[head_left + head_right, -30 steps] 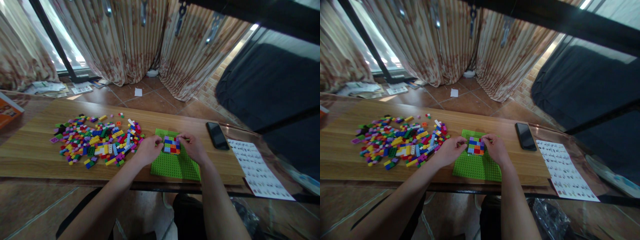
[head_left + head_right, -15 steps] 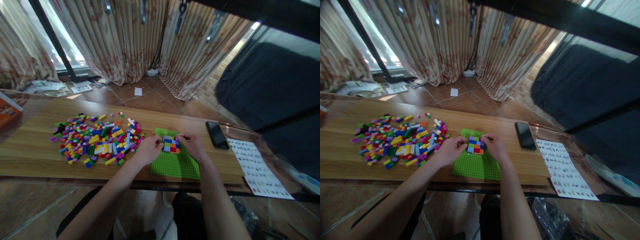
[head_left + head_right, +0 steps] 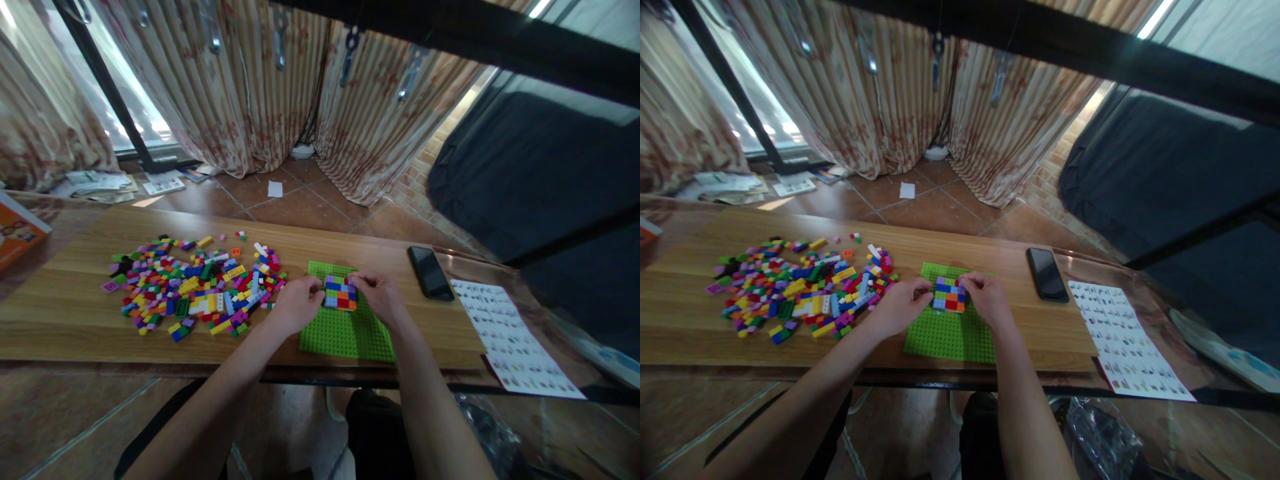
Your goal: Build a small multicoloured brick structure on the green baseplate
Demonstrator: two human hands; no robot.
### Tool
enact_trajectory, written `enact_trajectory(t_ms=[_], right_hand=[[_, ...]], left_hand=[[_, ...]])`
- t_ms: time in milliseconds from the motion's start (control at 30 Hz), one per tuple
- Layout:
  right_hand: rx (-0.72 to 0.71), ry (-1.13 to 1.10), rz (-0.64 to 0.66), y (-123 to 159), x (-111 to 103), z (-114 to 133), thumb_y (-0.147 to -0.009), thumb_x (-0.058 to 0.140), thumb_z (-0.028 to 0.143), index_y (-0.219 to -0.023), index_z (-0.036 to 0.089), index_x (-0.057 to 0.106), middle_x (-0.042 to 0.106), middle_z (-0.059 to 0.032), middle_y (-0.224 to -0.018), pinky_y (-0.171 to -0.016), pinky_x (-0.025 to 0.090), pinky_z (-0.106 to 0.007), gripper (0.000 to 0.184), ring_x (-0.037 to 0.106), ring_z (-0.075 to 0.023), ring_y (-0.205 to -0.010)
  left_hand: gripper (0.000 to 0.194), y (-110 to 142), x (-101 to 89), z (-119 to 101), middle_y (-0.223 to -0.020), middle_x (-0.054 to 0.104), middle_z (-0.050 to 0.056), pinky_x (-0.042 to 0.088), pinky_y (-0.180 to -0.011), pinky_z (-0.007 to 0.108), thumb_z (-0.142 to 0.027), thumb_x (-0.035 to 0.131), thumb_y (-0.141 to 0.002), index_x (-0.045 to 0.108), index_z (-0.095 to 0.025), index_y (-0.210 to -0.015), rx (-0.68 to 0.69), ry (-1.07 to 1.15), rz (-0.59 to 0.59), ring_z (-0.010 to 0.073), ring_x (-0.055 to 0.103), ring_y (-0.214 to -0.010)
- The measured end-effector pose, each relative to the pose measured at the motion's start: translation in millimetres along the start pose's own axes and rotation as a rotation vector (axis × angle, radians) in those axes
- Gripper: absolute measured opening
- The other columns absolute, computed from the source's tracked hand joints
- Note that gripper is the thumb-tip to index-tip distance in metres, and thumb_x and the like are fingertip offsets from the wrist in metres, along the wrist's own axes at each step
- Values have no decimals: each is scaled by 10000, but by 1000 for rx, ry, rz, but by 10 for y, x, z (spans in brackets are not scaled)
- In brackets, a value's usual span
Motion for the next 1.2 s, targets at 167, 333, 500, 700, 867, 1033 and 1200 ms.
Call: enact_trajectory(t_ms=[167,333,500,700,867,1033,1200], right_hand=[[55,25,-65,39,-94,-35,-817,574,501,-905,173,737,754,-69,-886,-727,531,-321,376,684,-208,-809],[214,10,-60,87,-130,-99,-859,485,566,-891,139,701,712,-81,-724,-490,476,-264,480,632,-171,-575],[80,91,35,87,64,18,-886,465,549,-822,159,703,709,-65,-707,-576,516,-290,462,648,-198,-645],[-44,222,6,71,117,131,-914,416,457,-939,154,719,743,-107,-897,-781,520,-366,429,679,-242,-835],[-31,257,14,81,115,87,-923,411,469,-1020,152,716,749,-117,-960,-789,512,-381,450,683,-257,-862],[-35,330,24,85,119,74,-922,412,467,-1017,155,717,751,-110,-923,-761,504,-376,446,679,-262,-833],[-75,401,-27,93,101,139,-919,413,450,-988,166,729,757,-114,-901,-728,498,-363,430,682,-261,-809]], left_hand=[[249,8,-2,-15,-1019,739,99,495,-829,312,-220,521,-886,696,-132,-1039,10,4,2,205,678,-899],[231,15,11,-14,-983,739,86,495,-809,307,-213,519,-883,694,-144,-1016,11,20,11,197,676,-879],[211,42,27,-22,-957,734,91,493,-779,306,-212,518,-880,680,-138,-993,12,2,-6,196,672,-852],[206,61,-34,4,-914,737,79,491,-764,300,-229,530,-873,691,-145,-969,9,-6,-8,190,665,-814],[243,10,-424,195,-871,734,57,481,-721,267,-205,487,-874,712,-145,-943,16,72,-109,161,641,-770],[226,90,-1015,605,-774,711,42,444,-661,244,-206,500,-833,714,-138,-842,-78,39,-303,150,608,-717],[228,257,-1320,878,-567,619,9,383,-575,238,-247,522,-801,698,-163,-682,-217,-138,-370,147,552,-606]])
Point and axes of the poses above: each hand's wrist, its own y-axis away from the middle knuckle, its own x-axis out of the palm, z = x × y, the point moved 7 cm from there along -y, towards the middle knuckle
